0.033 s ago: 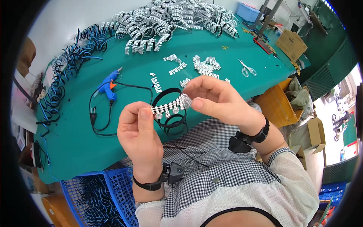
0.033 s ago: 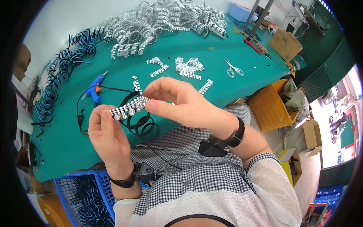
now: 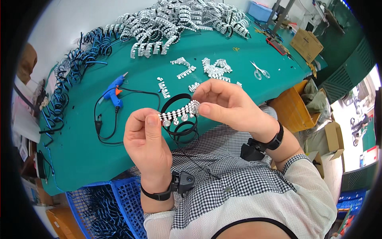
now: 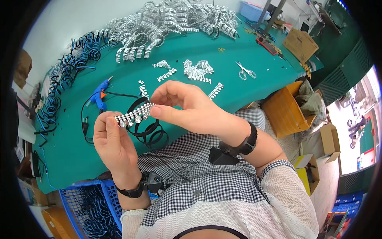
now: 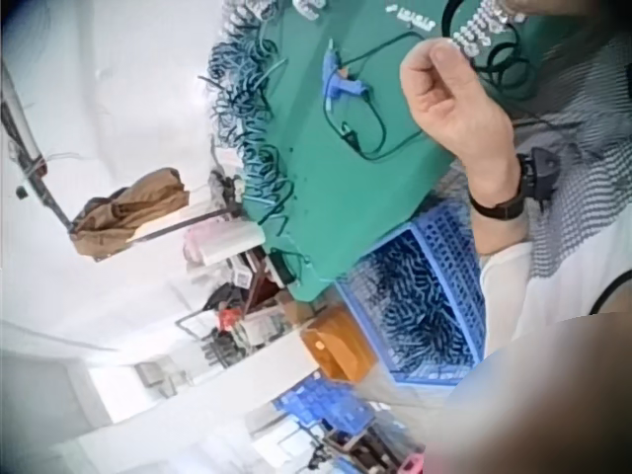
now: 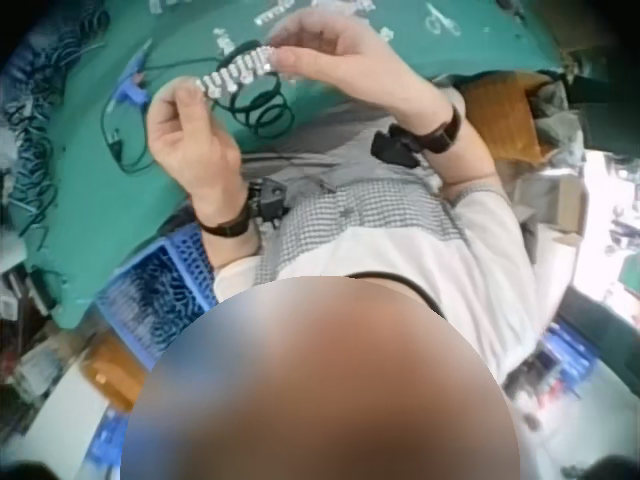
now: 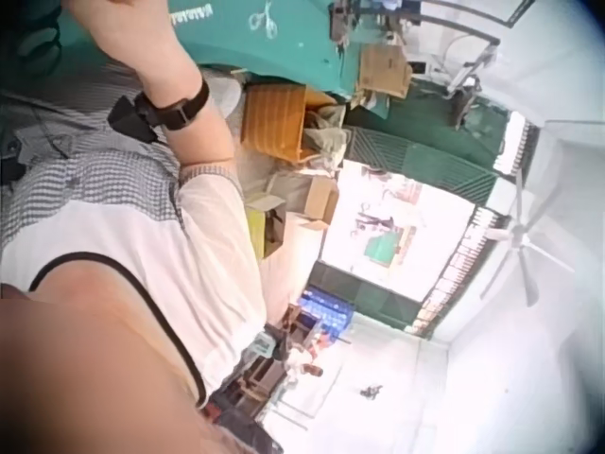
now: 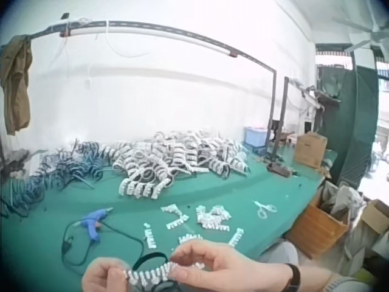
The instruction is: The person is assembling white and green decorative shoe ornaments onto black bands.
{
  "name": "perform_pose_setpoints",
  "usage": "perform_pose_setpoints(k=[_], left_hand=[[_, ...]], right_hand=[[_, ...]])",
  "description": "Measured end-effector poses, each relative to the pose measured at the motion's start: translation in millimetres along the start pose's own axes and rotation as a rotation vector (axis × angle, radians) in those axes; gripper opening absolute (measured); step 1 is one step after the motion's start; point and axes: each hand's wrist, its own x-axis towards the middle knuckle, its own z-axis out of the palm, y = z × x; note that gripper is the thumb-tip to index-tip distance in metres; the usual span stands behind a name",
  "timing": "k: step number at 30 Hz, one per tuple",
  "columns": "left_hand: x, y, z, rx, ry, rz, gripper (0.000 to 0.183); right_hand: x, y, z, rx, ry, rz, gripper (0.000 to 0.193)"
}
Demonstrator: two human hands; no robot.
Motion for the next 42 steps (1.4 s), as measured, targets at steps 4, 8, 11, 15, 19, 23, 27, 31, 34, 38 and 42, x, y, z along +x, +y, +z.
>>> perform_pose_setpoints(k=[4,8,11,15,19,23,27,31,34,38,42], left_hand=[[-1,-6,5,0.065,-0.007,0.041,0.01],[-1,-10,11,0.094,0.021,0.133,0.008],[1,-12,9,0.089,0.008,0.131,0.007],[5,-14,12,0.156,0.086,0.111,0.005],[5,-29,23,0.412,0.139,0.162,0.007],[7,-48,29,0.586,0.12,0.204,0.009],[6,-56,34,0.576,0.12,0.143,0.008],[11,-60,44,0.436,0.054,0.102,0.005],[9,-68,51,0.363,0.045,0.018,0.007],[7,-72,58,0.294,0.033,-0.061,0.006],[10,-76,59,0.21,0.027,-0.14,0.007]], right_hand=[[3,-8,-1,-0.08,0.061,0.104,0.023],[7,-8,-3,-0.226,0.035,0.09,0.015],[15,0,-13,-0.299,-0.019,-0.007,0.013],[14,2,-18,-0.349,-0.049,-0.193,0.01],[7,2,-17,-0.557,0.013,-0.371,0.01],[-2,2,-17,-0.517,0.009,-0.377,0.011],[-3,7,-29,-0.354,-0.077,-0.454,0.011],[-4,22,-50,-0.069,-0.032,-0.349,0.014],[-4,7,-56,-0.301,0.014,-0.144,0.018],[-4,8,-48,-0.512,0.205,-0.223,0.021],[1,18,-51,-0.754,0.275,-0.355,0.016]])
